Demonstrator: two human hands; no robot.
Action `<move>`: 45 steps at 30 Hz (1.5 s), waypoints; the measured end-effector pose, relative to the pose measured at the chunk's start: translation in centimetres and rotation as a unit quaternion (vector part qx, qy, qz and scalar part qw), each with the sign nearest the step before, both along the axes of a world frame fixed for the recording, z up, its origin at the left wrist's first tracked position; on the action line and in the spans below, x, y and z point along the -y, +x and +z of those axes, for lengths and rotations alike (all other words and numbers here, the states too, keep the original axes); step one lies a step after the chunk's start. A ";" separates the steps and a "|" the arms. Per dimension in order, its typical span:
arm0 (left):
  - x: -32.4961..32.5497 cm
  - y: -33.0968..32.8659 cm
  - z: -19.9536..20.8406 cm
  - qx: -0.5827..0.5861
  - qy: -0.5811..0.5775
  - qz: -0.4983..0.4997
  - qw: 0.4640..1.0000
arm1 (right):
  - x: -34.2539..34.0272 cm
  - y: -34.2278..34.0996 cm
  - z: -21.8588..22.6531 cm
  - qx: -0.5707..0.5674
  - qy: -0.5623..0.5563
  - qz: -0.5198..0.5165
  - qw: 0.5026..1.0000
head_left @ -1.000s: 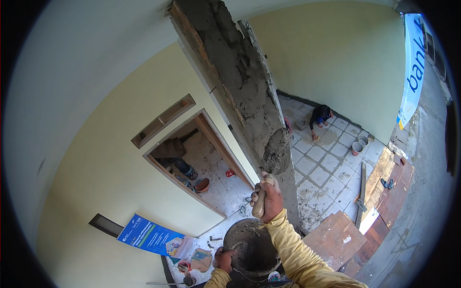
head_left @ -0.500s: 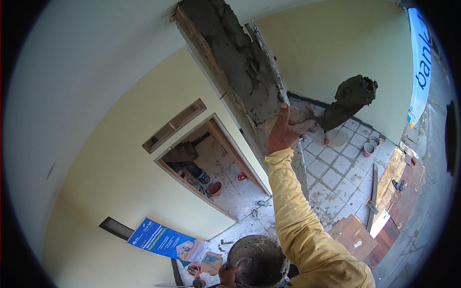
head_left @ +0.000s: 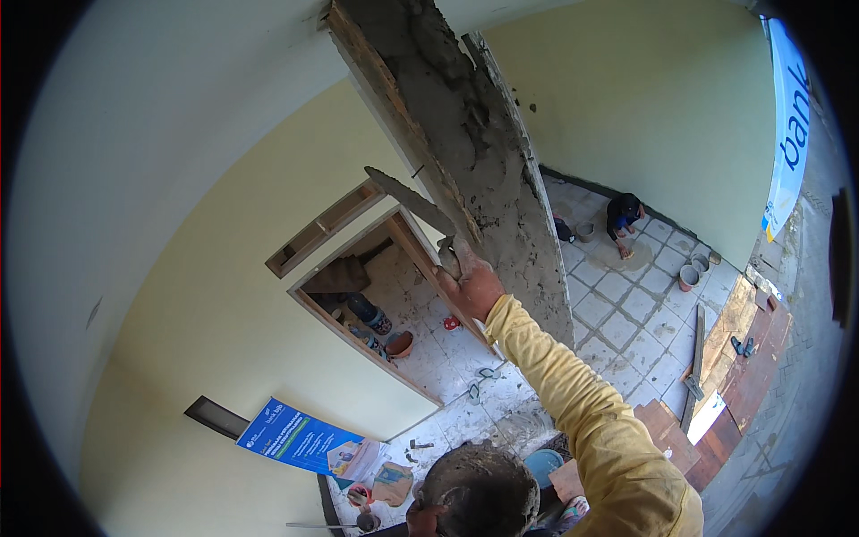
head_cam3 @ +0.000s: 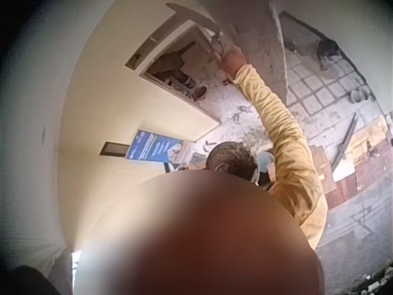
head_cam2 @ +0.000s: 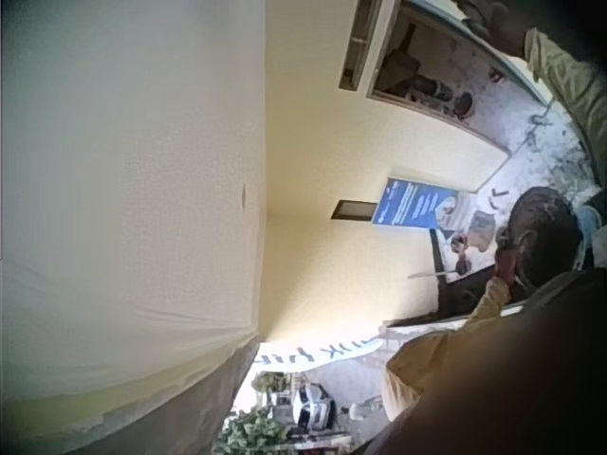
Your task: The recorder is using a trowel to apply mortar/cement to a vertical column while other workers tile the floor nearby.
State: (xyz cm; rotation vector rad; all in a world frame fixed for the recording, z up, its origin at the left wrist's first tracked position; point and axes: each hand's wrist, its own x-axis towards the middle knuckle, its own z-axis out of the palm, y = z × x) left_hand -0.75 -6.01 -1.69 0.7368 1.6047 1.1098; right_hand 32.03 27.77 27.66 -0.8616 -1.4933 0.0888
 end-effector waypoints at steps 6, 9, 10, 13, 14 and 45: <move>0.1 -0.7 -0.5 0.000 -0.062 -0.003 0.998 | 0.1 2.2 5.8 -0.442 -0.148 0.303 0.831; 0.0 -0.8 -0.6 0.002 -0.089 -0.007 0.996 | -2.7 4.2 11.9 -0.525 -0.129 0.364 0.759; -0.1 -0.7 -0.8 0.002 -0.099 -0.010 0.995 | -3.9 4.7 13.5 -0.537 -0.128 0.387 0.738; 0.4 -0.9 -1.8 0.041 -0.029 0.028 0.998 | -6.7 3.0 18.2 -0.554 -0.118 0.427 0.705; 0.3 -0.7 -2.1 0.081 0.048 0.059 0.994 | -7.1 2.6 19.8 -0.557 -0.130 0.427 0.701; 3.8 -3.8 -4.6 0.166 0.134 0.088 0.973 | -7.9 -1.9 27.4 -0.409 -0.177 0.418 0.791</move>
